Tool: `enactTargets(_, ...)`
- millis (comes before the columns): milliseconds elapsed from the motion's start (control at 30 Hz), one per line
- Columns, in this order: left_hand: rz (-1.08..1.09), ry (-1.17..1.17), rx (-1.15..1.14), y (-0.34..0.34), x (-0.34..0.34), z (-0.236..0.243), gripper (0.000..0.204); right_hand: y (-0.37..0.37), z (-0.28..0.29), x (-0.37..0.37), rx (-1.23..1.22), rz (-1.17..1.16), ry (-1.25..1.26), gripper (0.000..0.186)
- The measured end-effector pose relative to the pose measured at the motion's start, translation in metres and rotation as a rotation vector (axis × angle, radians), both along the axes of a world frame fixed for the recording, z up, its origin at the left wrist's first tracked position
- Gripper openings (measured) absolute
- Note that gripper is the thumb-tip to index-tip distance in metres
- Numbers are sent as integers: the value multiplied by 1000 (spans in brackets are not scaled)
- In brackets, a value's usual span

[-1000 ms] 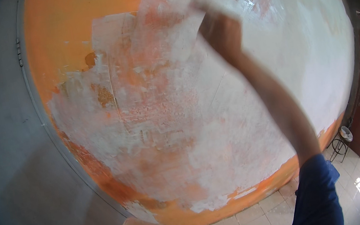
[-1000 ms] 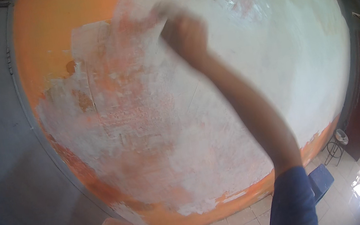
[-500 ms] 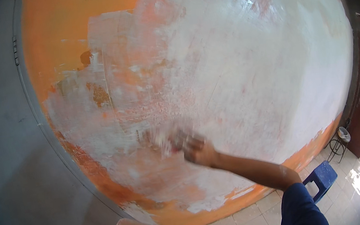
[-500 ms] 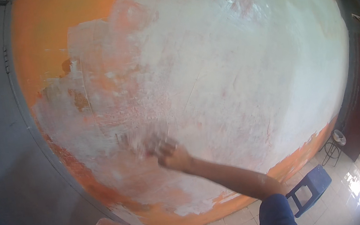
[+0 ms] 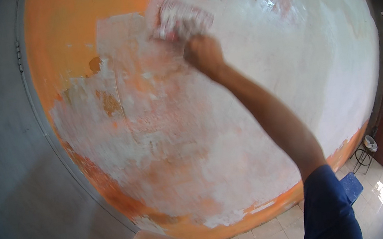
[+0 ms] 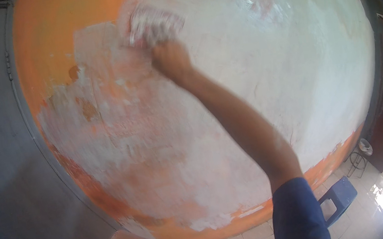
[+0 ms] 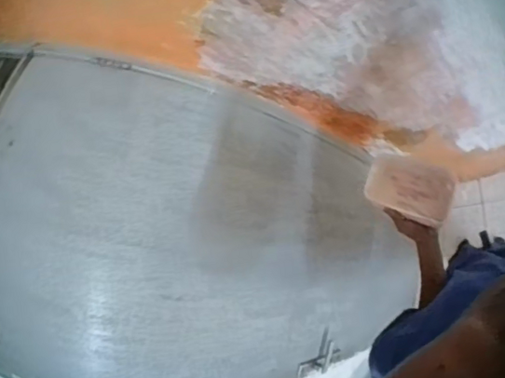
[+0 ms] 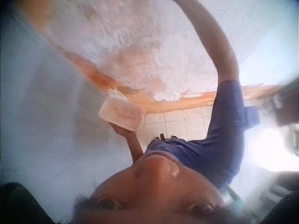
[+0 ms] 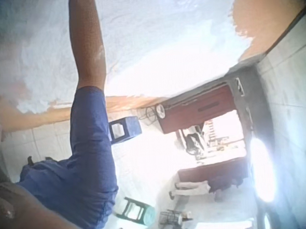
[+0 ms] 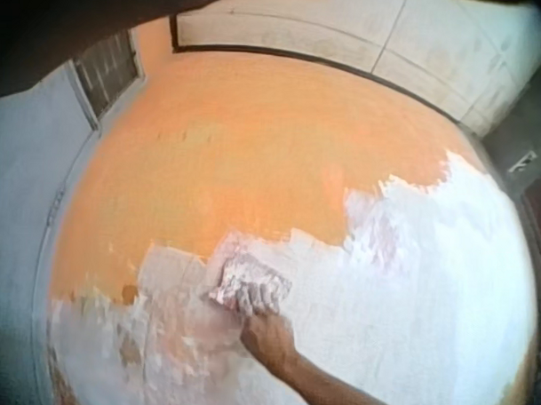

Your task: The person applies plaster to an orange wall using a spreader tool, occasionally gathering more plaster from a container held in the other hand.

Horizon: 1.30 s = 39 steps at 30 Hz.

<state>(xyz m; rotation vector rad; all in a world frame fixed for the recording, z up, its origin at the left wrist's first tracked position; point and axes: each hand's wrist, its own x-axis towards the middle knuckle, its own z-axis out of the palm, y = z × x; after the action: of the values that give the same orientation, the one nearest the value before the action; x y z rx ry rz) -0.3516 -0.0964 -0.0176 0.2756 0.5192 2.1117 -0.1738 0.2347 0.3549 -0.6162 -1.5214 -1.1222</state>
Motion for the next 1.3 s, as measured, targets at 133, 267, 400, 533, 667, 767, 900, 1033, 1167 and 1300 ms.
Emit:
enactTargets(133,-61,-59,76,-2,1,5,71,-18,-143,-51,-235,39,-251,54)
enactTargets(267,-23,-12,-14,2,-4,-11,70,-71,-282,-76,-415,5,-571,42)
enactTargets(400,-110,-86,112,-9,-18,-23,71,-74,-248,-54,-806,669,-259,35)
enactTargets(533,-174,-55,191,-26,-21,-14,72,-54,-46,24,94,157,3,31)
enactTargets(667,-155,-94,168,-21,-13,-3,72,-46,83,106,329,76,242,33)
enactTargets(767,-86,-75,109,-21,-6,10,73,-14,58,113,33,-6,257,30)
enactTargets(900,-88,8,78,-20,-10,-5,73,21,-105,69,-98,-13,-98,36)
enactTargets(1033,-86,0,16,-13,2,3,72,-54,-267,21,-343,387,-435,46)
enactTargets(1167,-96,-44,-8,-14,4,14,70,-99,-263,28,-460,396,-192,37)
enactTargets(1300,0,-54,-10,-15,11,19,68,-55,-139,109,-2,228,216,42)
